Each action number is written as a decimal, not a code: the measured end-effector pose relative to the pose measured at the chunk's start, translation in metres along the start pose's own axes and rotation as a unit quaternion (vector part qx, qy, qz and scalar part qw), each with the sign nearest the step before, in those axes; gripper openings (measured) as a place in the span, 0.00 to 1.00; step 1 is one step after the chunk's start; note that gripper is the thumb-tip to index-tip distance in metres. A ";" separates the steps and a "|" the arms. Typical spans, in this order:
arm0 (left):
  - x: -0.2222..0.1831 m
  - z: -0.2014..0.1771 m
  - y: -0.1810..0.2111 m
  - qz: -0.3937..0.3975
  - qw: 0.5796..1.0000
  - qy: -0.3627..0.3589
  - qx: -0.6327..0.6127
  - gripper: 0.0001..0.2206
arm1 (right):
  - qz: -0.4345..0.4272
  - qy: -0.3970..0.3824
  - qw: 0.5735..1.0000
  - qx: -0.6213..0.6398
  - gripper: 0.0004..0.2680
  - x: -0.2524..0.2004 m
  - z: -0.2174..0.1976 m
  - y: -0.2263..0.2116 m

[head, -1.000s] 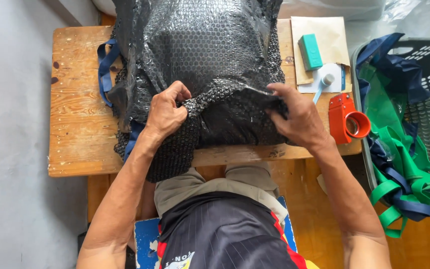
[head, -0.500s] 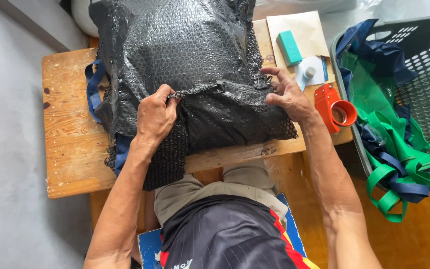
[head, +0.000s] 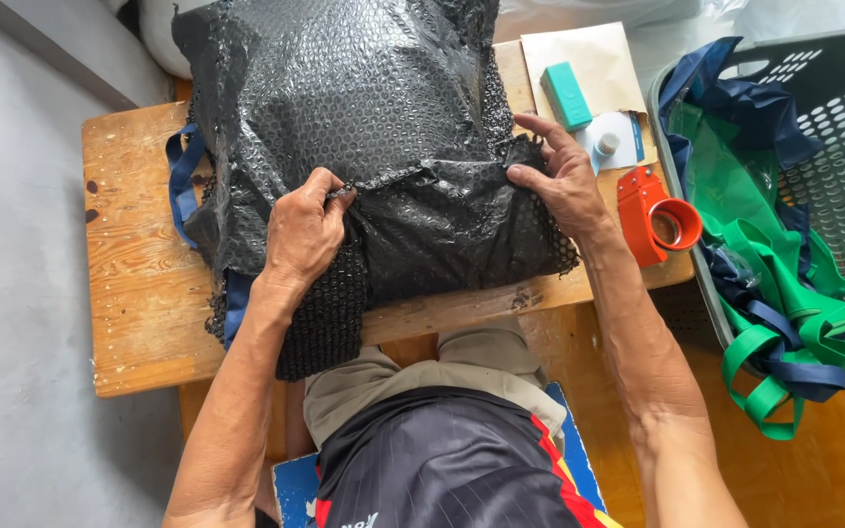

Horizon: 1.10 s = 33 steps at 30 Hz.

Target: The person wraps a large soft item in black bubble wrap and secures it with adhesive tape using a dispenser.

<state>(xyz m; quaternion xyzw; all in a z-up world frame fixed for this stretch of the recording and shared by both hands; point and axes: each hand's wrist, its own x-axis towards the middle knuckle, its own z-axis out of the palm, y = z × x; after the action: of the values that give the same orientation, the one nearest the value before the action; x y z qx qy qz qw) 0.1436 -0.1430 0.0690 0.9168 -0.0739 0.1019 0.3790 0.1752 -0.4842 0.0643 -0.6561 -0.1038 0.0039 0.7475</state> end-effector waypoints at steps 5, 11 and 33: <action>0.002 0.003 -0.005 -0.003 1.000 -0.005 0.006 0.06 | -0.011 0.050 0.999 0.003 0.15 0.017 -0.007 0.015; 0.004 0.001 -0.003 -0.011 1.000 -0.011 0.001 0.05 | -0.020 0.127 0.992 -0.016 0.04 0.040 -0.018 0.046; 0.004 0.001 -0.006 0.001 0.999 -0.020 -0.038 0.03 | 0.090 -0.104 0.991 0.000 0.18 0.009 0.025 0.000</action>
<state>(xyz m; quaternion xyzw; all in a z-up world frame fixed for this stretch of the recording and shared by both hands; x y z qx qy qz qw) 0.1485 -0.1396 0.0649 0.9036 -0.0861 0.0806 0.4118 0.1803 -0.4584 0.0690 -0.6586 -0.1215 0.1394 0.7295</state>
